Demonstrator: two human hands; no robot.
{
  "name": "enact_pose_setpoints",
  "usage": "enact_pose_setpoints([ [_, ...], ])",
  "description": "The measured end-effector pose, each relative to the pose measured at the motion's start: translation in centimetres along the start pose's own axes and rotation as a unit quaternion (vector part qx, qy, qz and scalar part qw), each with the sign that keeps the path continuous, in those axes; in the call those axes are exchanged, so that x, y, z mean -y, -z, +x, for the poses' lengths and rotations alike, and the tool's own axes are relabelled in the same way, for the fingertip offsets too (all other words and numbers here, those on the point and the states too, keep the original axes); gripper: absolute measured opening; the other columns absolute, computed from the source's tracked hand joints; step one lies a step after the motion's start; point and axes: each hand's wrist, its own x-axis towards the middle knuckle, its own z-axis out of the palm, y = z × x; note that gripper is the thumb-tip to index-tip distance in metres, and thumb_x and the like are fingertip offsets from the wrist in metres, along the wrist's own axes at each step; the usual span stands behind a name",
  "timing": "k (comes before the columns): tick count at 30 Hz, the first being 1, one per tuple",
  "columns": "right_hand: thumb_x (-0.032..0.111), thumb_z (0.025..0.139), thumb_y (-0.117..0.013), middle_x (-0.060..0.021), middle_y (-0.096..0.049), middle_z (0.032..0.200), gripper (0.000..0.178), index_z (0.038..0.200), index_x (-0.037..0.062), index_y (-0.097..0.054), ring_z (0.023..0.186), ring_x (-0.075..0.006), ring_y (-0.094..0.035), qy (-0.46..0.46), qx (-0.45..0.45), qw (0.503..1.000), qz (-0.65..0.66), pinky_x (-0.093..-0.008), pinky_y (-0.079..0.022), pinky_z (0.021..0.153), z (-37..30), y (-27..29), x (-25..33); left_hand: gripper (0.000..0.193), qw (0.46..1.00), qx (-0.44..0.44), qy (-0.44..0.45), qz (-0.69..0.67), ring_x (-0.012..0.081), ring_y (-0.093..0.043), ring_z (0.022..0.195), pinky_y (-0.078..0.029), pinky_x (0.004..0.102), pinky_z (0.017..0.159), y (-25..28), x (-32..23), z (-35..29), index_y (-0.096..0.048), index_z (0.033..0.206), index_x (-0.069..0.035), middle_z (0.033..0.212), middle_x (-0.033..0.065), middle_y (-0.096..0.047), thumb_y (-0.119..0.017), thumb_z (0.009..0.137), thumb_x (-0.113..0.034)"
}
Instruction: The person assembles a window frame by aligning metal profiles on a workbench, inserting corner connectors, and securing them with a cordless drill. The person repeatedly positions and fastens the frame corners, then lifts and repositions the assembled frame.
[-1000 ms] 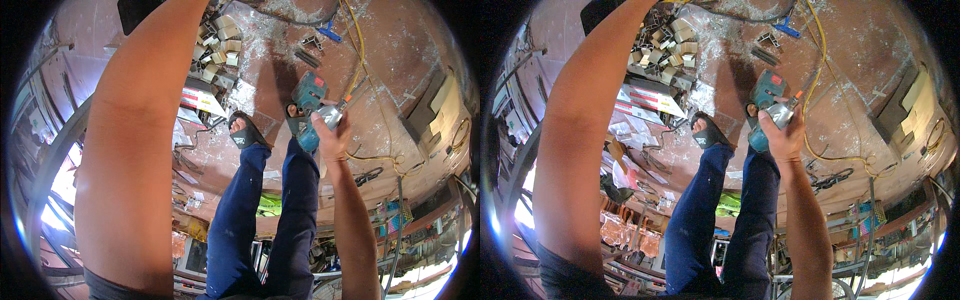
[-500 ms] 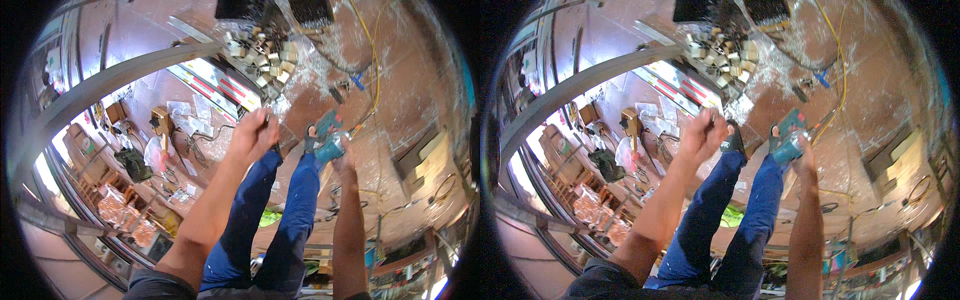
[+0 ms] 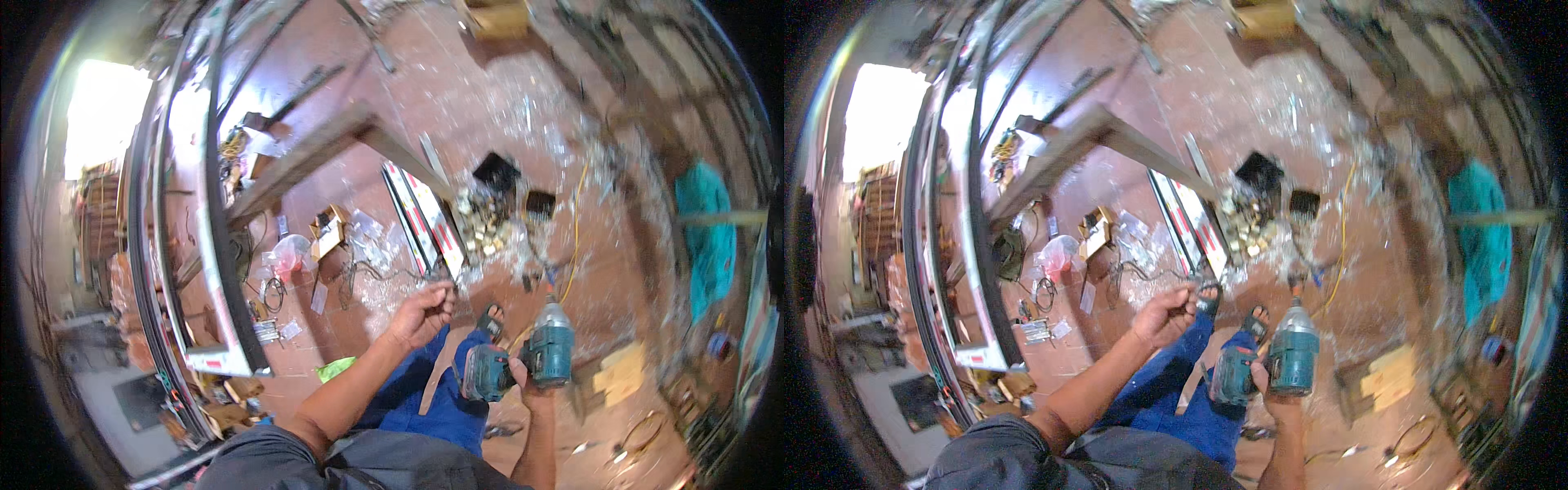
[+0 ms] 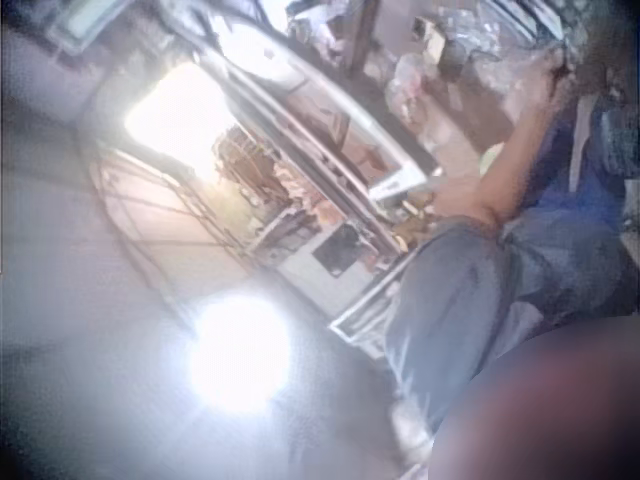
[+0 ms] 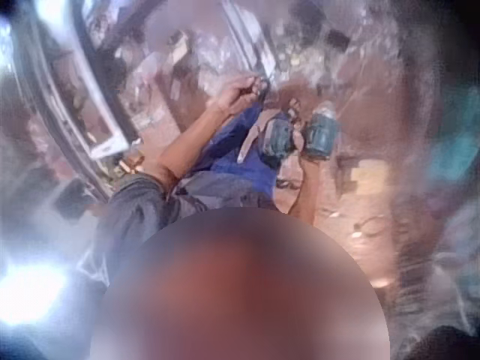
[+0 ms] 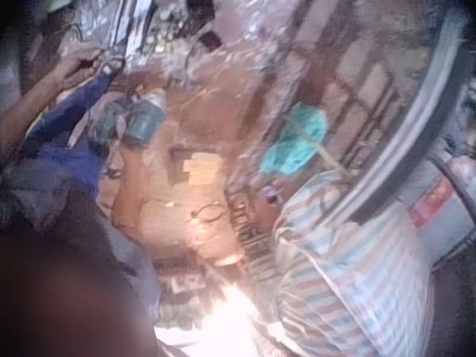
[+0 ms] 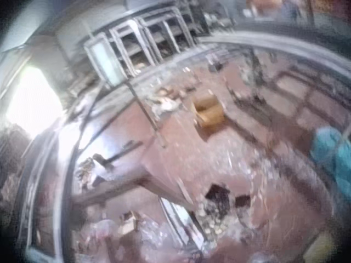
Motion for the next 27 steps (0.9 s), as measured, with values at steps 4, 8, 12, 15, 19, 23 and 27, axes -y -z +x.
enact_pose_setpoints([
  [4, 0.010, 0.093, -0.075, -0.0078, -0.076, 0.108, 0.023, 0.115, 0.0057, -0.072, 0.100, -0.0195, -0.071, 0.158, 0.019, 0.984, -0.075, -0.0380, -0.057, 0.089, -2.0, -4.1, 5.3, 0.028, 1.000, 0.009, -0.018, -0.005, 0.0148, -0.062, 0.077, -0.054, 0.0295, 0.070, -5.0, -2.4, -7.9, -0.067, 0.124, -0.003, 0.093, 0.0027, -0.067, -0.068, 0.104, -0.024],
  [8, 0.014, 0.094, -0.074, -0.0090, -0.078, 0.108, 0.025, 0.117, 0.0043, -0.074, 0.096, -0.0216, -0.075, 0.240, 0.075, 0.952, -0.173, -0.0367, -0.060, 0.086, -4.2, -7.0, 7.1, 0.024, 0.992, -0.018, -0.117, -0.050, 0.0135, -0.063, 0.075, -0.053, 0.0294, 0.065, -8.0, -6.2, -16.7, -0.066, 0.117, -0.004, 0.090, 0.0026, -0.067, -0.063, 0.108, -0.026],
  [12, 0.016, 0.092, -0.077, -0.0111, -0.078, 0.109, 0.031, 0.119, 0.0004, -0.073, 0.098, -0.0226, -0.075, 0.281, 0.188, 0.929, -0.152, -0.0353, -0.060, 0.088, -6.0, -12.4, 10.9, 0.024, 0.968, -0.002, -0.197, -0.158, 0.0125, -0.059, 0.071, -0.049, 0.0299, 0.061, -7.5, -10.6, -23.1, -0.063, 0.109, -0.010, 0.087, 0.0008, -0.065, -0.063, 0.108, -0.034],
  [15, 0.018, 0.092, -0.076, -0.0102, -0.076, 0.109, 0.030, 0.114, -0.0008, -0.072, 0.097, -0.0232, -0.074, 0.371, 0.273, 0.855, -0.239, -0.0353, -0.059, 0.088, -6.4, -17.6, 14.0, 0.027, 0.950, -0.025, -0.243, -0.194, 0.0120, -0.056, 0.071, -0.045, 0.0284, 0.060, -6.2, -13.0, -27.7, -0.063, 0.111, -0.015, 0.088, -0.0005, -0.064, -0.064, 0.106, -0.041],
  [19, 0.019, 0.090, -0.078, -0.0112, -0.076, 0.108, 0.032, 0.114, -0.0002, -0.072, 0.098, -0.0254, -0.073, 0.361, 0.326, 0.832, -0.266, -0.0369, -0.058, 0.088, -7.6, -22.5, 15.1, 0.026, 0.908, -0.079, -0.332, -0.242, 0.0114, -0.055, 0.069, -0.043, 0.0266, 0.057, -2.2, -14.8, -32.2, -0.065, 0.105, -0.015, 0.091, 0.0002, -0.065, -0.065, 0.106, -0.041],
  [23, 0.020, 0.090, -0.079, -0.0116, -0.076, 0.108, 0.032, 0.114, 0.0000, -0.072, 0.098, -0.0264, -0.073, 0.376, 0.371, 0.800, -0.284, -0.0376, -0.058, 0.089, -5.8, -26.0, 14.6, 0.025, 0.872, -0.124, -0.377, -0.287, 0.0113, -0.055, 0.065, -0.044, 0.0273, 0.055, 0.8, -16.0, -34.5, -0.065, 0.102, -0.013, 0.087, 0.0014, -0.065, -0.066, 0.106, -0.038],
  [27, 0.020, 0.089, -0.080, -0.0120, -0.076, 0.108, 0.033, 0.114, 0.0003, -0.072, 0.099, -0.0274, -0.073, 0.391, 0.410, 0.770, -0.295, -0.0383, -0.058, 0.089, -4.1, -28.3, 14.9, 0.022, 0.839, -0.173, -0.485, -0.174, 0.0146, -0.061, 0.062, -0.046, 0.0266, 0.051, 2.6, -16.3, -36.2, -0.066, 0.101, -0.007, 0.080, 0.0036, -0.064, -0.068, 0.106, -0.028],
])
